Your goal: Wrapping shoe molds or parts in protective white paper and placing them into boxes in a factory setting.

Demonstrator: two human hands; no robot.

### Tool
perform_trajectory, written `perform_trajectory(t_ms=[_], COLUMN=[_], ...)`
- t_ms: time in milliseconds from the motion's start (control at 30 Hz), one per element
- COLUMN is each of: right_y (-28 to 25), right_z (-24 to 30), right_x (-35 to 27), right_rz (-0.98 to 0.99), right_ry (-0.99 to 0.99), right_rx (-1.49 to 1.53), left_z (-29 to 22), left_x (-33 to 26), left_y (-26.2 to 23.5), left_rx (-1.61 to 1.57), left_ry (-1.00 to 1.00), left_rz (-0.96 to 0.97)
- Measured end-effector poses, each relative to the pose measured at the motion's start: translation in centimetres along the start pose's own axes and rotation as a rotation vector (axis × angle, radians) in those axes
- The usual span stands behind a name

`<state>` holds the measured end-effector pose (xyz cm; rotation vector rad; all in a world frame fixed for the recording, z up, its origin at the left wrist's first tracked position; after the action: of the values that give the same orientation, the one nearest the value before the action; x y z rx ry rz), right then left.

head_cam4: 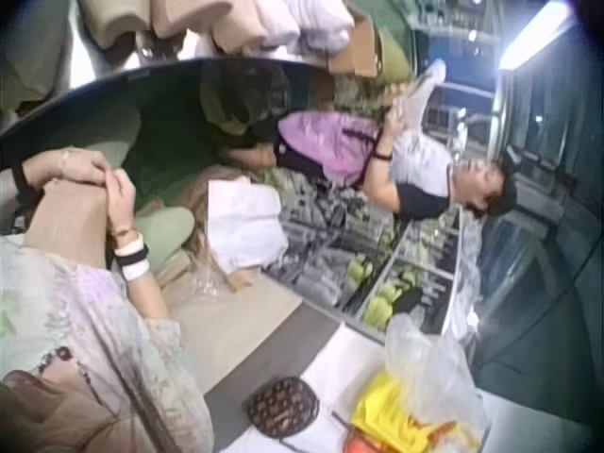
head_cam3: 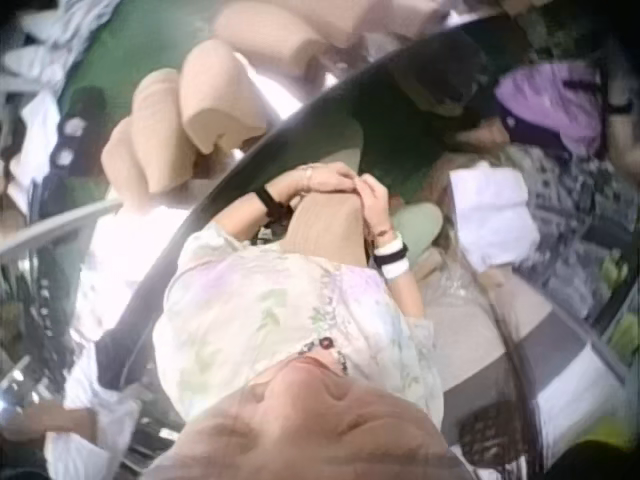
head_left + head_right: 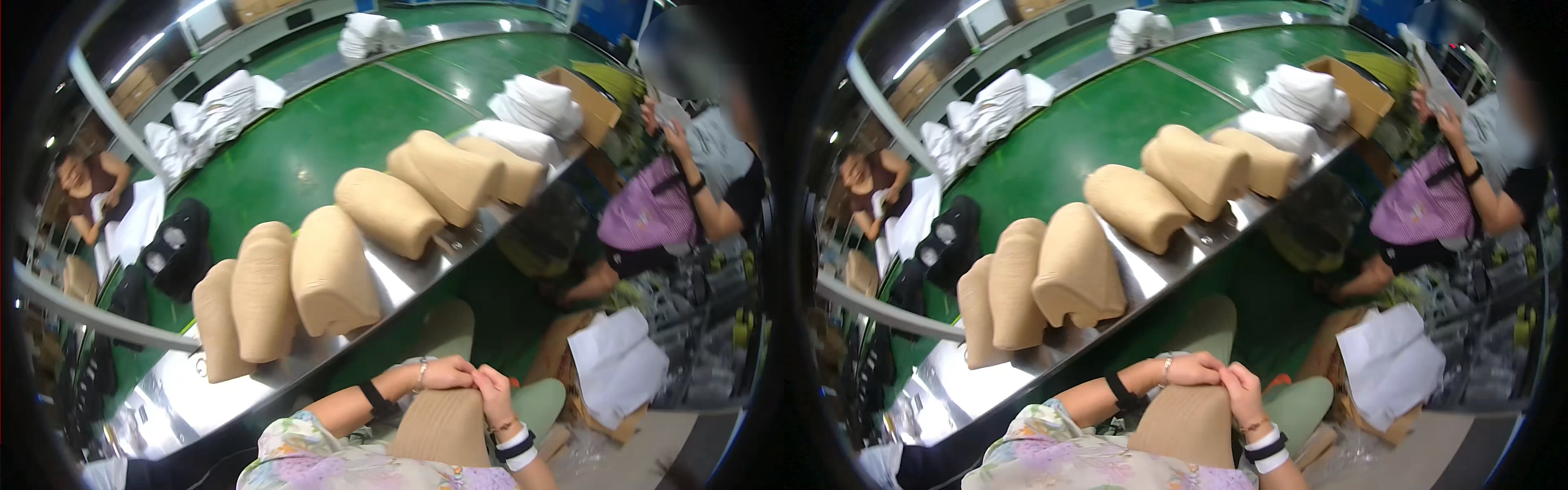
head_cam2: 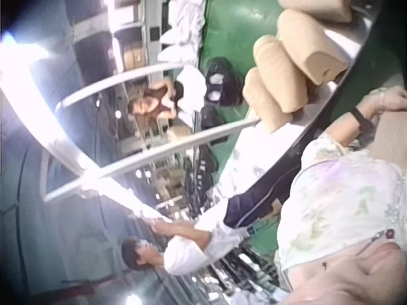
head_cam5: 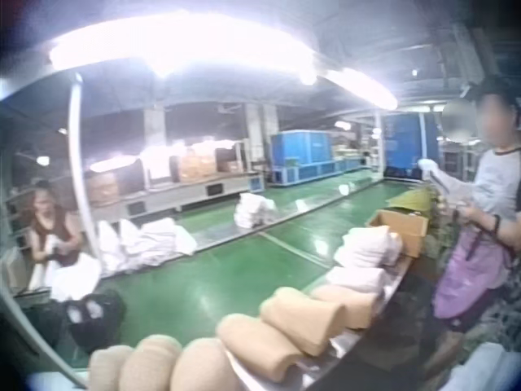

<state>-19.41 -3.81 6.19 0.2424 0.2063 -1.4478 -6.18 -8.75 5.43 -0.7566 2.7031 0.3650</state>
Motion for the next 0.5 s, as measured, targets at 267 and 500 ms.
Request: perform_trajectory(t_ms=[267,500], right_y=[-0.8,-0.4], right_z=[-0.1,2.7], right_x=[-1.8,0.5], right_rz=[-0.101,-0.158], right_ry=[0.046,-0.069], right_rx=[0.060,0.071], left_z=[3.6,5.4], left_x=[-1.4,-1.3], left_y=[-1.4,-2.1], left_rx=[-0.044,-0.199], left_ry=[-0.034,-0.141], left_rz=[-0.074,-0.029])
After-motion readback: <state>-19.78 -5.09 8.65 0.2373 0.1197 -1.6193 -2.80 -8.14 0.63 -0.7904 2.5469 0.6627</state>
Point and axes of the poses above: each hand's wrist, its own x-axis towards the middle knuckle, its own y-axis out of the palm, z = x × y, the point moved 3 cm from there along x, towards the middle knuckle, and after that the axes turned 1 degree about -x, right-handed, at the moved point
